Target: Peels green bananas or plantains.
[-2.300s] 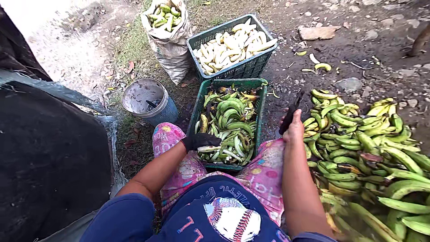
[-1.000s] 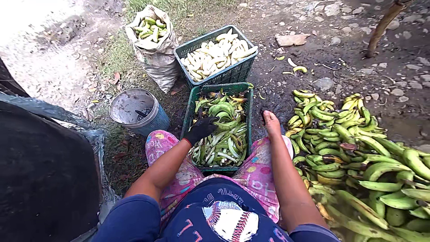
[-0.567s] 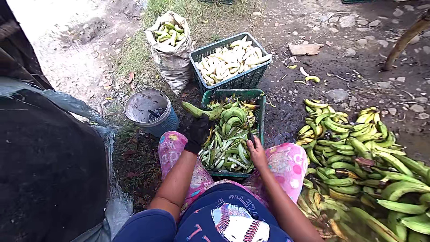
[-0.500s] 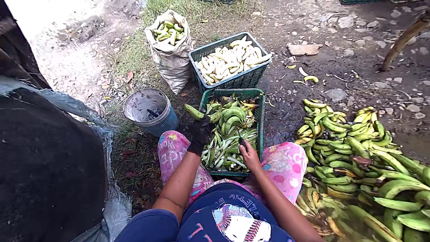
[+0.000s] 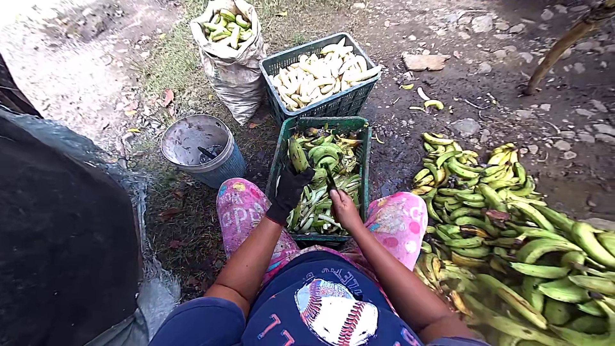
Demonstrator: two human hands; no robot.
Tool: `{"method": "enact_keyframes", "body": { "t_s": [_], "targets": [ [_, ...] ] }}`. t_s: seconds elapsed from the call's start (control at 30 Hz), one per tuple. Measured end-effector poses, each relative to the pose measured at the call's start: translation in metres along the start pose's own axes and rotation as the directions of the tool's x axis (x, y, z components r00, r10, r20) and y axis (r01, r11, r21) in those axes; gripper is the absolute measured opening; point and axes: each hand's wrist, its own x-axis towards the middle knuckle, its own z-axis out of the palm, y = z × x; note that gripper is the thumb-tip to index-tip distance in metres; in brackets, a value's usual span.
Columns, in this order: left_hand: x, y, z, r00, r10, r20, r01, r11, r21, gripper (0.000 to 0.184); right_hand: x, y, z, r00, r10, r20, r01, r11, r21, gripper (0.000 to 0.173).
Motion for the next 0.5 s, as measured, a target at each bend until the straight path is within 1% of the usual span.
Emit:
{"method": "enact_keyframes", "body": {
  "t_s": [0.03, 0.07, 0.1, 0.13, 0.17, 0.23, 0.3, 0.33, 0.4, 0.47, 0.5],
  "targets": [
    [0.000, 0.000, -0.002, 1.000, -0.002, 0.021, 0.003, 0.999, -0.045, 0.047, -0.002, 0.023, 0.007, 0.985, 0.135, 0.106, -0.131, 0.990, -0.044, 0.062],
    [0.003, 0.000, -0.005, 0.999, -0.015, 0.042, 0.018, 0.997, -0.076, 0.044, -0.005, 0.036, 0.011, 0.965, 0.200, 0.167, -0.192, 0.979, -0.064, 0.060],
    [0.006, 0.000, -0.009, 0.999, -0.038, 0.039, 0.041, 0.997, -0.071, 0.041, -0.011, 0.039, 0.013, 0.960, 0.212, 0.185, -0.207, 0.977, -0.045, 0.057],
    [0.008, -0.002, -0.013, 0.996, -0.078, 0.032, 0.079, 0.996, -0.042, 0.039, -0.016, 0.037, 0.011, 0.967, 0.191, 0.171, -0.192, 0.981, -0.012, 0.053],
    [0.008, -0.004, -0.018, 0.992, -0.123, 0.039, 0.123, 0.992, -0.013, 0.038, -0.018, 0.030, 0.007, 0.979, 0.152, 0.134, -0.156, 0.988, 0.021, 0.049],
    [0.006, -0.003, -0.023, 0.980, -0.189, 0.056, 0.188, 0.982, 0.030, 0.043, -0.009, 0.015, -0.006, 0.999, 0.027, 0.031, -0.028, 0.998, 0.054, 0.047],
    [0.013, 0.003, -0.020, 0.969, -0.236, 0.070, 0.236, 0.972, 0.012, 0.046, 0.005, 0.000, -0.022, 0.987, -0.156, -0.041, 0.156, 0.988, -0.004, 0.052],
    [0.018, 0.003, -0.019, 0.960, -0.270, 0.081, 0.270, 0.963, 0.005, 0.049, 0.010, -0.008, -0.029, 0.967, -0.252, -0.044, 0.249, 0.966, -0.070, 0.056],
    [0.027, -0.001, -0.018, 0.950, -0.292, 0.108, 0.293, 0.956, 0.008, 0.050, 0.016, -0.024, -0.041, 0.921, -0.389, 0.019, 0.383, 0.897, -0.223, 0.065],
    [0.037, -0.009, -0.020, 0.953, -0.266, 0.146, 0.261, 0.964, 0.052, 0.049, 0.018, -0.040, -0.049, 0.885, -0.459, 0.073, 0.454, 0.821, -0.346, 0.068],
    [0.036, -0.009, -0.019, 0.956, -0.248, 0.158, 0.239, 0.968, 0.073, 0.048, 0.021, -0.046, -0.051, 0.879, -0.471, 0.080, 0.463, 0.798, -0.387, 0.067]
  ]
}}
